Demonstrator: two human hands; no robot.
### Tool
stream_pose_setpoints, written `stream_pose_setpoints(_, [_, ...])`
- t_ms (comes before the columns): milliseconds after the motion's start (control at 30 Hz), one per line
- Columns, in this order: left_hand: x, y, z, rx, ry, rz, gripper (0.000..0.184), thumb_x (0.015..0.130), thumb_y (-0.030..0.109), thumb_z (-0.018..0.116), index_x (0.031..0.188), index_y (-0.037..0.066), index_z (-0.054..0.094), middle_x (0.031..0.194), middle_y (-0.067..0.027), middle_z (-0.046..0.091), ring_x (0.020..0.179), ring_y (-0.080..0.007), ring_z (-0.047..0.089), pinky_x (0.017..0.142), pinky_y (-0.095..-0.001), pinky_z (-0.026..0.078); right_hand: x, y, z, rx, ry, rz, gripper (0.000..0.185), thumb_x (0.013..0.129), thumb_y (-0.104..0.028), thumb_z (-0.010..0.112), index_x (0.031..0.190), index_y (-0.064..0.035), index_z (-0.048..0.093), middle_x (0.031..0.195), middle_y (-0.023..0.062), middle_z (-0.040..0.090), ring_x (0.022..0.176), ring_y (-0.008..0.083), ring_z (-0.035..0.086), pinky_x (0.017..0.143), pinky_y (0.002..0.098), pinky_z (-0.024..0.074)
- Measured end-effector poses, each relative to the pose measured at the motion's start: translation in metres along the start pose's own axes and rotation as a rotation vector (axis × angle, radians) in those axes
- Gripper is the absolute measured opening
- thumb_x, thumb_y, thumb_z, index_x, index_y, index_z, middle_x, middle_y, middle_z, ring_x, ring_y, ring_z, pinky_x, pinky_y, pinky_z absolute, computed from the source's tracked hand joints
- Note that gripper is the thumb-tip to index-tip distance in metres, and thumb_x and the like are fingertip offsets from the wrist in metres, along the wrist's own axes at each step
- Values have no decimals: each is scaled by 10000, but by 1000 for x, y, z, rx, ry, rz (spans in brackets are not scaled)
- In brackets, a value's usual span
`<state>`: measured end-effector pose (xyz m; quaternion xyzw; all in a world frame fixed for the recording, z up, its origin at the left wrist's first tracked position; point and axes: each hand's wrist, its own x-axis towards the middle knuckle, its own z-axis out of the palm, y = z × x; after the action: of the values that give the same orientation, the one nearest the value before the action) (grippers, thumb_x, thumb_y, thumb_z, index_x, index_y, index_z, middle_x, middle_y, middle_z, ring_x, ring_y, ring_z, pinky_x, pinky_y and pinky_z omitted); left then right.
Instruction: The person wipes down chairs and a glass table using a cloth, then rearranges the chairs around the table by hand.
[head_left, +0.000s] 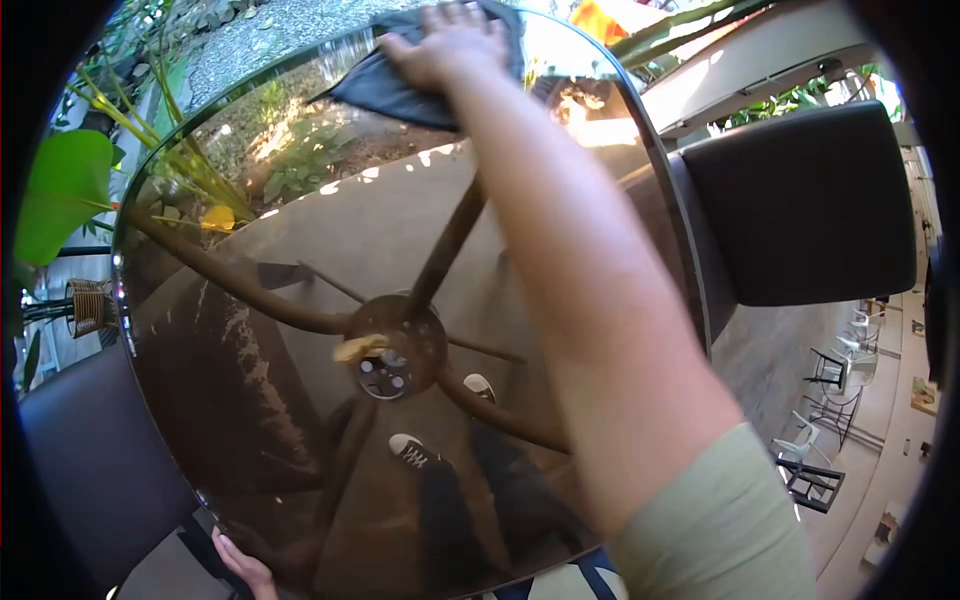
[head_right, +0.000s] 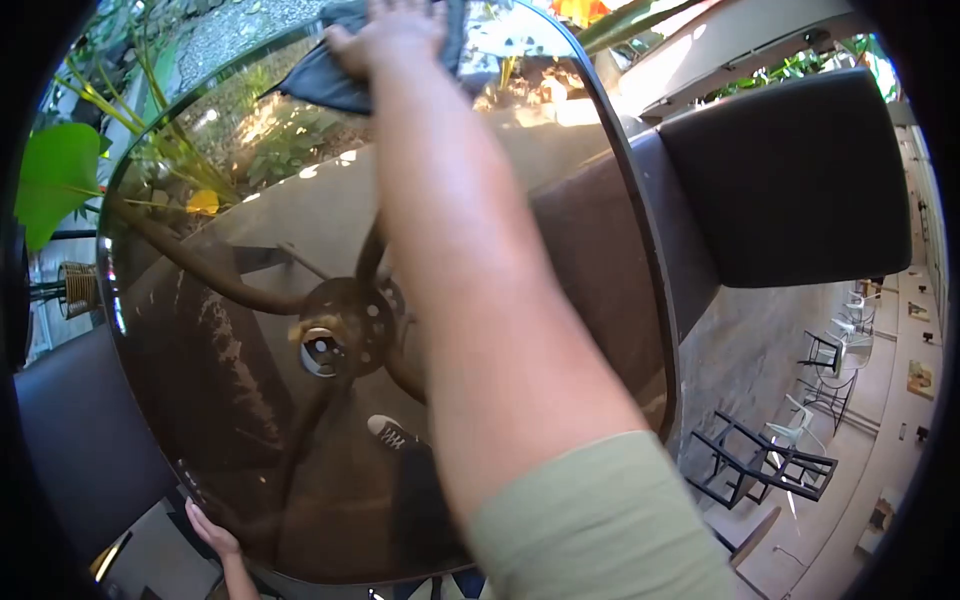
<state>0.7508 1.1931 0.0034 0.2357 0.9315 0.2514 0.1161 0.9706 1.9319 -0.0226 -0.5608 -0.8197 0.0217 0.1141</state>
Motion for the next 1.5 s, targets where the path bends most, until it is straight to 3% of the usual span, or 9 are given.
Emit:
stream_pose_setpoints(333, [19, 1, 3, -8, -95, -53, 521, 1075, 387, 301, 1275, -46, 510, 1218, -170, 599, 1063, -269, 576, 973, -341, 419, -71, 183, -57, -89, 2, 164, 823, 932, -686, 285, 1548, -140, 291, 1619, 71, 245, 1506, 261, 178, 1183, 483, 176])
stream_pose_setpoints(500, [19, 8, 19, -66, -30, -53, 502, 1073, 399, 310, 1228, -24, 533, 1150, -136, 614, 1011, -233, 576, 934, -320, 426, -183, 202, -85, -55, 7, 99, 750, 945, -592, 396, 1527, -125, 327, 1597, 86, 297, 1464, 288, 267, 1131, 452, 285])
stream_pose_setpoints(600, [19, -2, 25, -105, 102, -49, 481, 1073, 401, 318, 1193, -3, 552, 1089, -105, 625, 954, -198, 579, 894, -299, 436, -271, 207, -112, -77, -21, 81, 716, 955, -515, 450, 1522, -95, 331, 1593, 99, 302, 1475, 310, 247, 1155, 460, 252])
stream_pose_setpoints(733, [18, 30, 16, -278, -206, -120, 431, 1071, 396, 334, 1146, 51, 582, 979, -36, 614, 823, -123, 540, 790, -249, 431, -394, 206, -151, -72, -112, 162, 737, 923, -421, 519, 1537, -80, 297, 1601, 119, 282, 1481, 316, 239, 1157, 456, 246])
stream_pose_setpoints(933, [17, 31, 29, -455, -185, -193, 396, 1064, 370, 357, 1128, 75, 613, 932, -10, 607, 764, -91, 508, 739, -241, 429, -532, 205, -158, -54, -79, 486, 749, 944, -404, 479, 1567, -84, 211, 1619, 137, 229, 1489, 340, 213, 1167, 518, 194])
stream_pose_setpoints(1067, [15, 33, 33, -485, -207, -149, 403, 1065, 361, 351, 1099, 64, 622, 944, -27, 637, 780, -102, 543, 749, -255, 449, -571, 138, -137, -212, -107, 619, 785, 939, -397, 483, 1572, -65, 159, 1625, 159, 192, 1503, 345, 167, 1177, 573, 137])
stream_pose_setpoints(1267, [12, 42, 37, -628, -188, -269, 527, 1055, 480, 322, 1174, 70, 633, 939, -15, 635, 774, -98, 535, 741, -240, 440, -593, -93, -135, -5, -370, 32, 925, 838, -517, 559, 1534, 6, 246, 1607, 206, 210, 1481, 436, 167, 1168, 626, 66])
stream_pose_setpoints(1400, [11, 38, 38, -767, -181, -267, 697, 1026, 611, 257, 1227, 49, 618, 995, -36, 637, 851, -116, 547, 805, -243, 427, -589, -243, -129, 311, -380, -359, 741, 880, -482, 552, 1467, -51, 418, 1549, 104, 384, 1476, 294, 271, 1139, 523, 195])
stream_pose_setpoints(1500, [23, 18, 44, -996, -188, -301, 722, 1030, 605, 227, 1238, 31, 612, 1016, -64, 646, 905, -138, 558, 857, -262, 421, -587, -312, -112, 423, -338, -567, 678, 888, -455, 542, 1440, -68, 468, 1530, 125, 407, 1447, 281, 327, 1152, 494, 197])
